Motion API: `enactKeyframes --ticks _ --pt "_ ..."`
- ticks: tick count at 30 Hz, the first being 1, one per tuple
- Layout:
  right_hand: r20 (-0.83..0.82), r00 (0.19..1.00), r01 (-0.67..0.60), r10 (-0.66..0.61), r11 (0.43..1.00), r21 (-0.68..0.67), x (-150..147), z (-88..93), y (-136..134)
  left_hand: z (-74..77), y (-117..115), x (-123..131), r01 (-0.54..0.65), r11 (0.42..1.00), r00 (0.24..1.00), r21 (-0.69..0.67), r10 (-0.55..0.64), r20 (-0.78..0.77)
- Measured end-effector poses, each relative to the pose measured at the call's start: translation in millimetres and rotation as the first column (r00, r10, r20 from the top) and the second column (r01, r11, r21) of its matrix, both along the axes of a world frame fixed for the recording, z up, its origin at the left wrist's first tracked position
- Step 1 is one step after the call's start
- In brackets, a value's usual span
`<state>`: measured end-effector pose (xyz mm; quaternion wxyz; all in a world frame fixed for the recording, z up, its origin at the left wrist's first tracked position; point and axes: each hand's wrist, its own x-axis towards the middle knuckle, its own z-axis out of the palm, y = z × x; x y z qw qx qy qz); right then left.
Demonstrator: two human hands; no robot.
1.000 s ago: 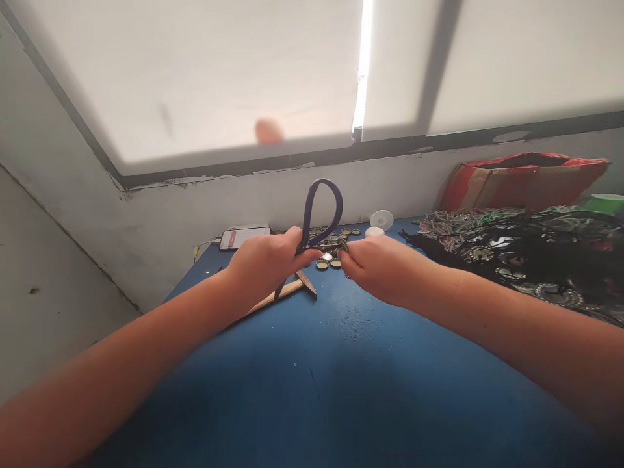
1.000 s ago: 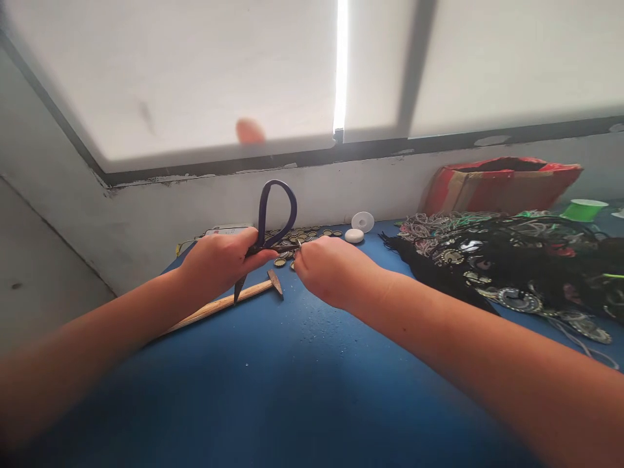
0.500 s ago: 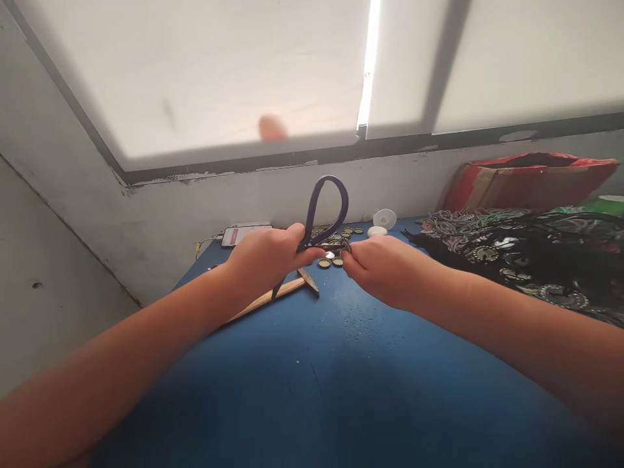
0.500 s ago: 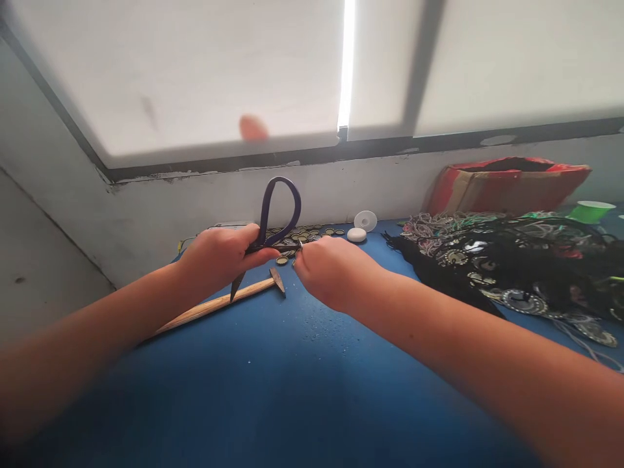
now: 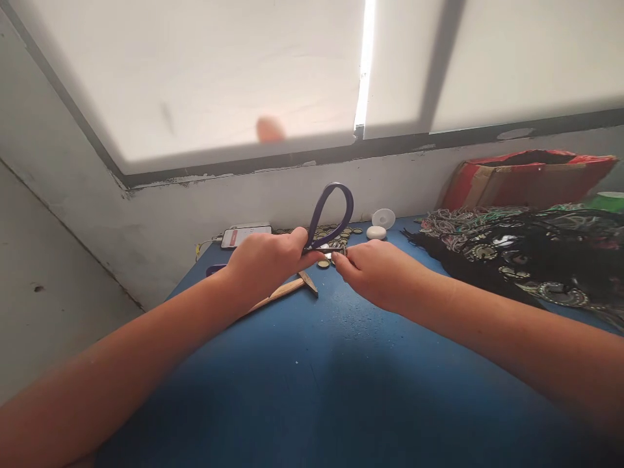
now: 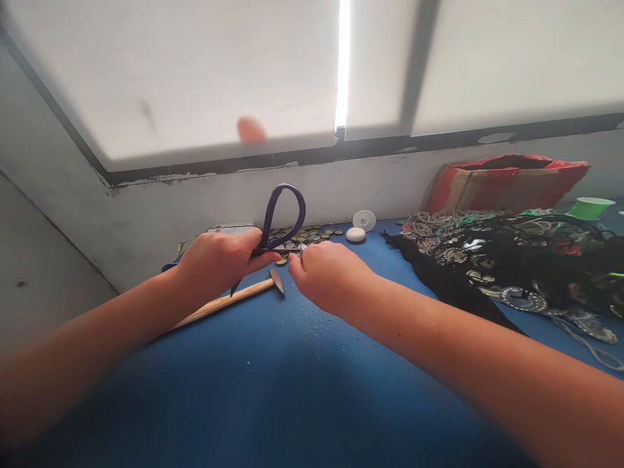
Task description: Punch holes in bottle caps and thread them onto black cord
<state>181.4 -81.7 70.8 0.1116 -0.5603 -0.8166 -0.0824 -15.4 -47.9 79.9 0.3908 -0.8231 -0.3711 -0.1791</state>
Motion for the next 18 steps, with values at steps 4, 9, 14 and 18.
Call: enactKeyframes --ticks 4,9,14,18 --pt "-0.121 0.991 0.043 -0.054 0.994 -0.096 -1.5 5.9 -2.0 -0.2 1.3 -1.9 0.026 1.000 1.000 0.015 -0.026 0.001" --pt "-0.204 0.973 0.066 -0.106 0.979 -0.191 -2.3 8.4 -3.6 2.4 -0.1 -2.4 0.030 0.998 1.000 -0.052 -0.030 -0.007" --pt "-0.277 0.956 0.064 -0.094 0.991 -0.116 -4.3 2.3 -1.0 4.1 1.2 0.7 -0.058 0.978 0.994 -0.201 0.076 0.083" --pt "-0.296 0.953 0.061 -0.068 0.998 -0.031 -5.3 -6.2 0.8 1.8 6.4 2.4 -0.038 0.927 0.975 -0.372 0.116 0.189"
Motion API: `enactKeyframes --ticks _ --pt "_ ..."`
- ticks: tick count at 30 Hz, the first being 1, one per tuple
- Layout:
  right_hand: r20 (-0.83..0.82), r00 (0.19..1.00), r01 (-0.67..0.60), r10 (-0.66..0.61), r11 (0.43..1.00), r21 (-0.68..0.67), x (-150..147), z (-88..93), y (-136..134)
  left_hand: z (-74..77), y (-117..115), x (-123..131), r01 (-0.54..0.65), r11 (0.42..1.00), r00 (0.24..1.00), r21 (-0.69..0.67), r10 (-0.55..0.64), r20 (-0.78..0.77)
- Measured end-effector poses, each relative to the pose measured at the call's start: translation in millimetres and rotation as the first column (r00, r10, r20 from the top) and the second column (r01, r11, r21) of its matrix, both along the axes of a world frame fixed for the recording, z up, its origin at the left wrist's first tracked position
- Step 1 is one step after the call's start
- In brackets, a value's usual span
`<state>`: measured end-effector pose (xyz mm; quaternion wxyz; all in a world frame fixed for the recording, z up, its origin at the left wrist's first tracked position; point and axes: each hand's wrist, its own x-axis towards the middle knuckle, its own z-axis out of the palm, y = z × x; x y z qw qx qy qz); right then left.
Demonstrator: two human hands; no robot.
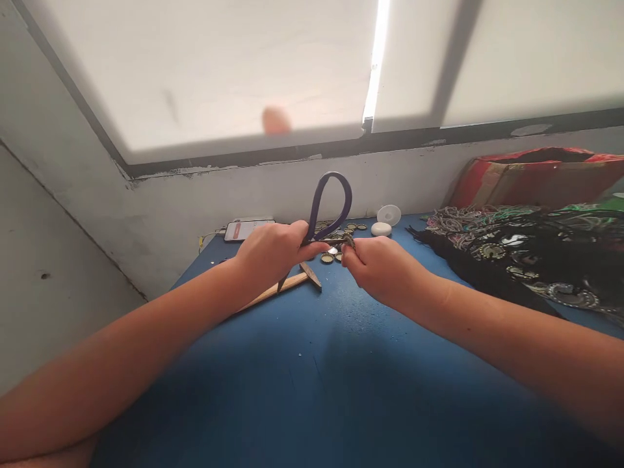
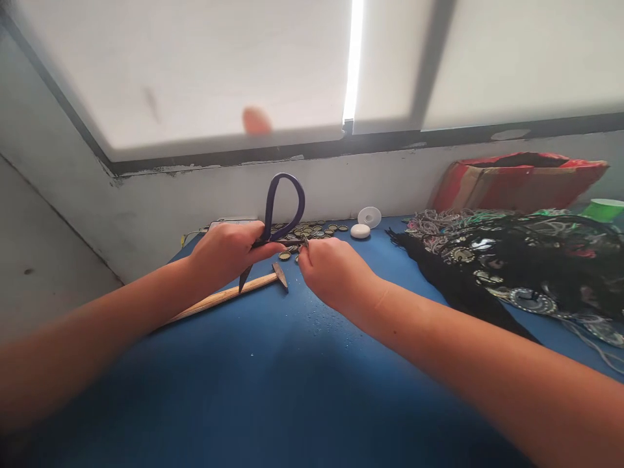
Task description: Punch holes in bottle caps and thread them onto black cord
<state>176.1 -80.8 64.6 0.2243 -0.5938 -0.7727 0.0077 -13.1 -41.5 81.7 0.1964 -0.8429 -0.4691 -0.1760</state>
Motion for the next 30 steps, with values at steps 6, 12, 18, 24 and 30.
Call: enactKeyframes --ticks 6,12,18,24,30 --pt "0.008 1.000 -0.015 0.014 0.984 0.179 1.6 -11.5 2.6 3.3 -1.5 1.9 0.136 0.966 0.962 -0.219 -0.076 0.264" --pt "0.056 0.997 -0.071 0.056 0.945 0.320 4.7 -20.1 5.5 6.6 -12.5 3.3 0.236 0.885 0.910 -0.402 -0.056 0.411" --pt "0.124 0.988 -0.137 0.094 0.904 0.405 11.2 -21.6 8.6 2.7 -16.6 4.5 0.389 0.754 0.835 -0.529 -0.045 0.549" --pt "0.191 0.972 -0.208 0.134 0.871 0.446 20.7 -21.9 13.7 -0.4 -27.1 10.3 0.481 0.558 0.748 -0.677 0.141 0.648" --pt "0.254 0.957 -0.247 0.140 0.851 0.463 31.4 -15.2 17.1 -5.1 -35.6 15.5 0.599 0.333 0.675 -0.729 0.281 0.683"
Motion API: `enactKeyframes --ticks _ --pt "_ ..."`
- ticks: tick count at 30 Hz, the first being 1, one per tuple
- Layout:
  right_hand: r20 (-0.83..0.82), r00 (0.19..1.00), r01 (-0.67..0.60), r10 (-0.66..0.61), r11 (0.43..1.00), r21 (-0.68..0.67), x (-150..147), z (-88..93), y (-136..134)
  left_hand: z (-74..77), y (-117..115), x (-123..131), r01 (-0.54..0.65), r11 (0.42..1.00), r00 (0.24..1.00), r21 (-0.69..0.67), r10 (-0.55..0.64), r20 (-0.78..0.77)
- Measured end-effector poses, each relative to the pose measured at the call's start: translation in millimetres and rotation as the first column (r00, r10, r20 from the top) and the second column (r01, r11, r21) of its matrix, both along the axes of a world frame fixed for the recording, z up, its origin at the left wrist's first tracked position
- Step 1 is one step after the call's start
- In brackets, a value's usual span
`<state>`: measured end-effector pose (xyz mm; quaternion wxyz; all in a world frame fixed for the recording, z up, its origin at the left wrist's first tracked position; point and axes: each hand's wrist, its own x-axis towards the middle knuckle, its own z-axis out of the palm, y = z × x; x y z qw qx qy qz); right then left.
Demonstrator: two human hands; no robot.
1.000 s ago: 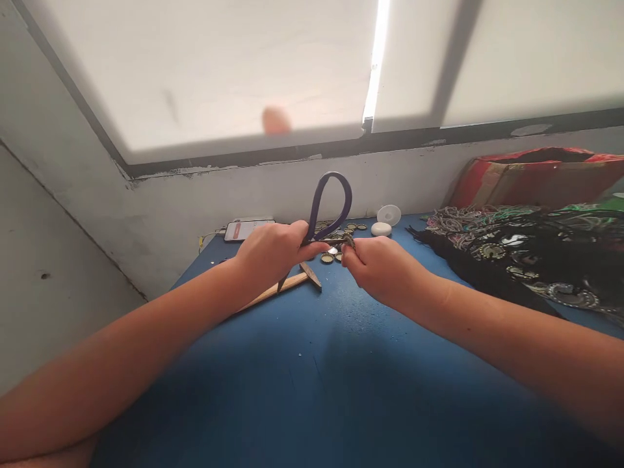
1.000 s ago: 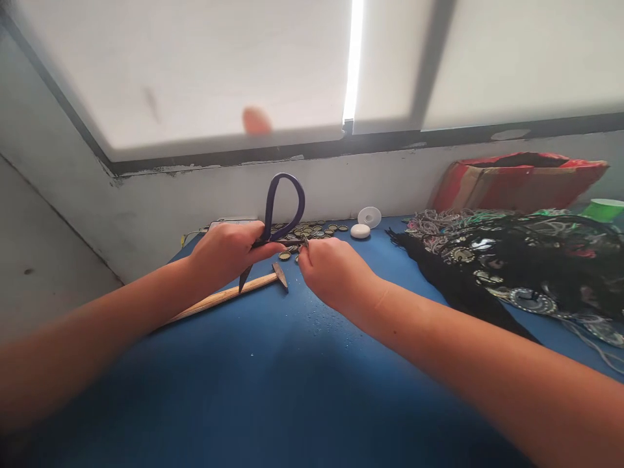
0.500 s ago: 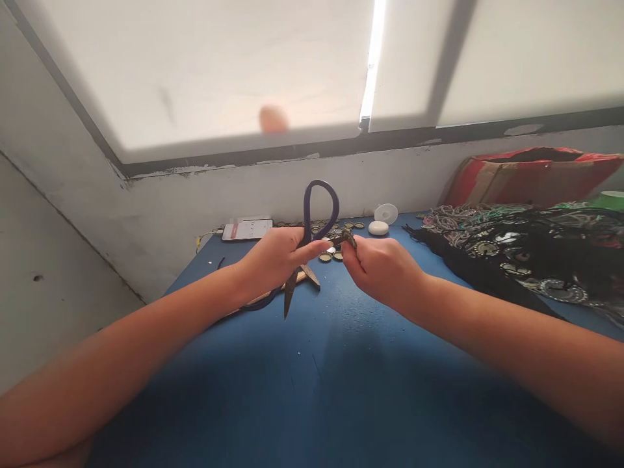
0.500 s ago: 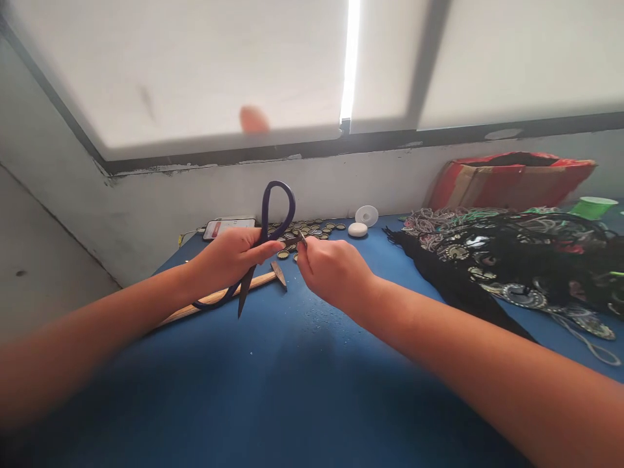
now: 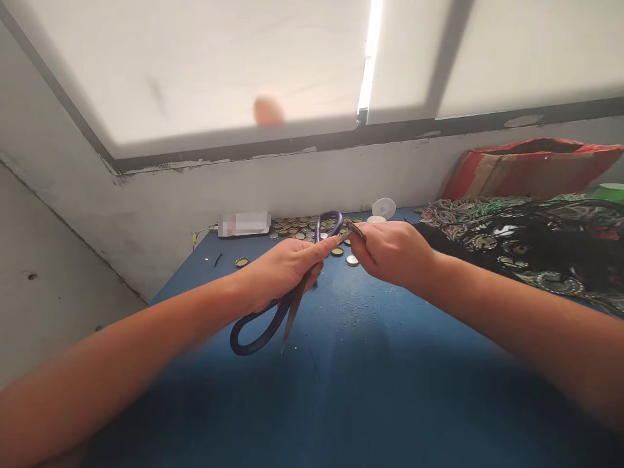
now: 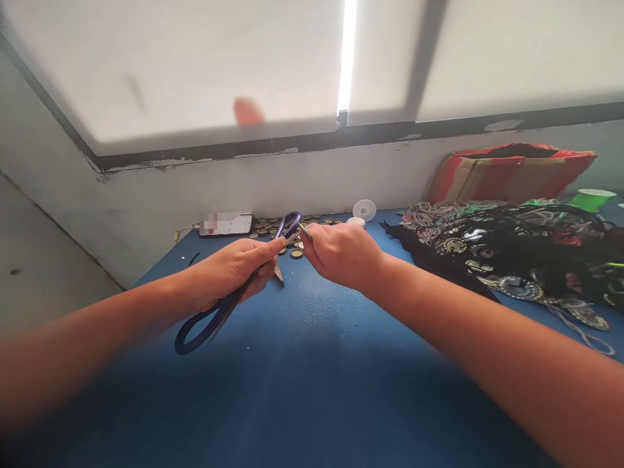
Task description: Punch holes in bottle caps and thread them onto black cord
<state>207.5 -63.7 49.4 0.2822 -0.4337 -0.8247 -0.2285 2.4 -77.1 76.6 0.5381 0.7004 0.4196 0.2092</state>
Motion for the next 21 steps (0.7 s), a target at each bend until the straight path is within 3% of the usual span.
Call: enactKeyframes --ticks 4,8,11,14,17,19,21 --pt "0.008 1.000 -0.013 0.013 1.000 -0.013 7.2 7.5 0.6 3.7 -5.0 3.0 0.069 0.980 0.994 -0.186 -0.052 0.094" --pt "-0.021 0.999 -0.032 0.031 0.998 -0.059 15.6 17.8 1.8 13.5 -10.1 6.2 0.175 0.924 0.982 -0.340 -0.136 0.134" --pt "-0.111 0.993 -0.038 0.027 0.994 -0.102 19.4 26.0 2.1 17.3 -11.6 8.8 0.186 0.922 0.980 -0.341 -0.148 0.135" --pt "-0.281 0.958 0.004 -0.049 0.987 -0.158 17.3 33.3 0.2 13.8 -6.9 8.0 0.099 0.979 0.993 -0.177 -0.085 0.083" --pt "-0.414 0.905 -0.051 -0.094 0.944 -0.327 9.5 37.1 -2.4 8.0 6.4 1.1 -0.036 0.987 0.998 0.154 0.042 -0.039" --pt "-0.449 0.888 -0.140 -0.103 0.869 -0.475 3.3 36.2 -2.9 7.2 17.4 -5.9 -0.070 0.877 0.967 0.475 0.177 -0.185" --pt "-0.465 0.879 -0.216 -0.104 0.784 -0.582 -2.1 32.9 -2.9 9.1 25.9 -12.8 0.004 0.659 0.874 0.752 0.364 -0.323"
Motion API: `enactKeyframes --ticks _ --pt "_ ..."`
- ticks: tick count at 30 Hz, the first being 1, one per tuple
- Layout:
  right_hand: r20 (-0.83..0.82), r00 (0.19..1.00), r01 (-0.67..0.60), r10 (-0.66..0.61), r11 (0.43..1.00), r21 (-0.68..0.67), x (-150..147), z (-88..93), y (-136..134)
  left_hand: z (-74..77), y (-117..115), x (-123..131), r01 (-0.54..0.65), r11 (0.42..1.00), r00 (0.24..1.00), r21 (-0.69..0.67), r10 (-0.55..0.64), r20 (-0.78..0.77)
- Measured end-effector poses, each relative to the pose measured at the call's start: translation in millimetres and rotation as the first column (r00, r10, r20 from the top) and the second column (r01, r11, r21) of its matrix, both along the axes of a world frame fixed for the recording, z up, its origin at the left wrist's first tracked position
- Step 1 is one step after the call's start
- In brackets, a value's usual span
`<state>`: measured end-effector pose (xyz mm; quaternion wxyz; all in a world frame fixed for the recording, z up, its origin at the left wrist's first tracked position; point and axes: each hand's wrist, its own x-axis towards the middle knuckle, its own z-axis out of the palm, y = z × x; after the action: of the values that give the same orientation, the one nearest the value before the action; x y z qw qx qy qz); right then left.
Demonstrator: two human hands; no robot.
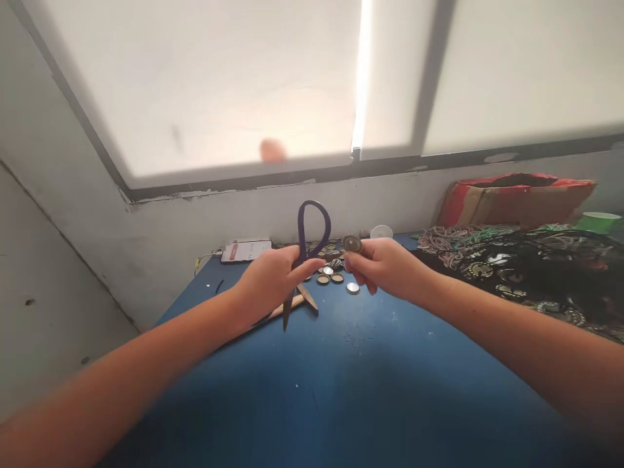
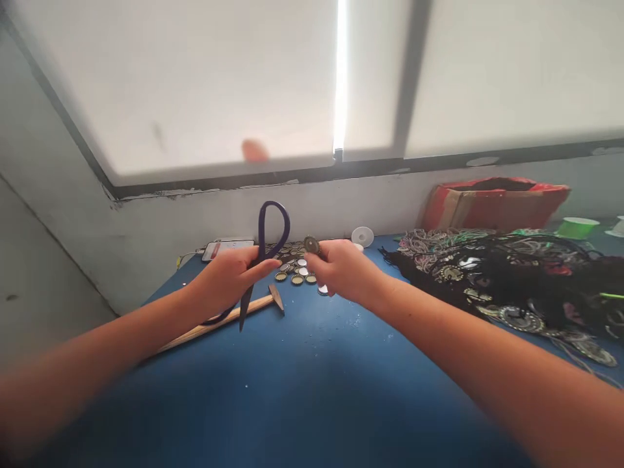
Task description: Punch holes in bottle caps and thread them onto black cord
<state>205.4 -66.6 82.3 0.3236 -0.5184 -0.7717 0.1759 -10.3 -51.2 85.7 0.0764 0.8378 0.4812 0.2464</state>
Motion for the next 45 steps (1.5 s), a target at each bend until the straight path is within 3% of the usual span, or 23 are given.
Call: enactKeyframes --ticks 3,6,11,27,36,45 --pt "-0.043 0.997 -0.065 0.061 0.991 -0.117 -5.5 -6.2 -0.9 3.6 4.3 -6.3 -0.075 0.948 0.954 0.308 0.159 -0.256" --pt "-0.070 0.995 -0.086 0.073 0.977 -0.193 -8.9 -10.5 -2.9 4.4 3.0 -6.6 -0.099 0.915 0.911 0.392 0.242 -0.335" --pt "-0.085 0.993 -0.106 0.086 0.956 -0.272 -12.1 -13.5 -5.0 -0.4 2.8 -5.2 -0.079 0.881 0.879 0.466 0.282 -0.384" --pt "-0.099 0.994 -0.079 0.052 0.953 -0.293 -12.6 -17.4 -2.6 -4.3 1.0 -4.0 -0.024 0.827 0.847 0.562 0.316 -0.427" --pt "-0.101 0.993 -0.087 0.060 0.955 -0.284 -10.6 -15.1 -3.7 -2.8 0.9 -3.7 -0.086 0.829 0.829 0.553 0.367 -0.421" --pt "-0.018 0.999 -0.042 0.039 0.962 -0.268 -14.8 -13.0 -8.5 -6.4 6.6 -7.4 -0.037 0.804 0.858 0.594 0.330 -0.394"
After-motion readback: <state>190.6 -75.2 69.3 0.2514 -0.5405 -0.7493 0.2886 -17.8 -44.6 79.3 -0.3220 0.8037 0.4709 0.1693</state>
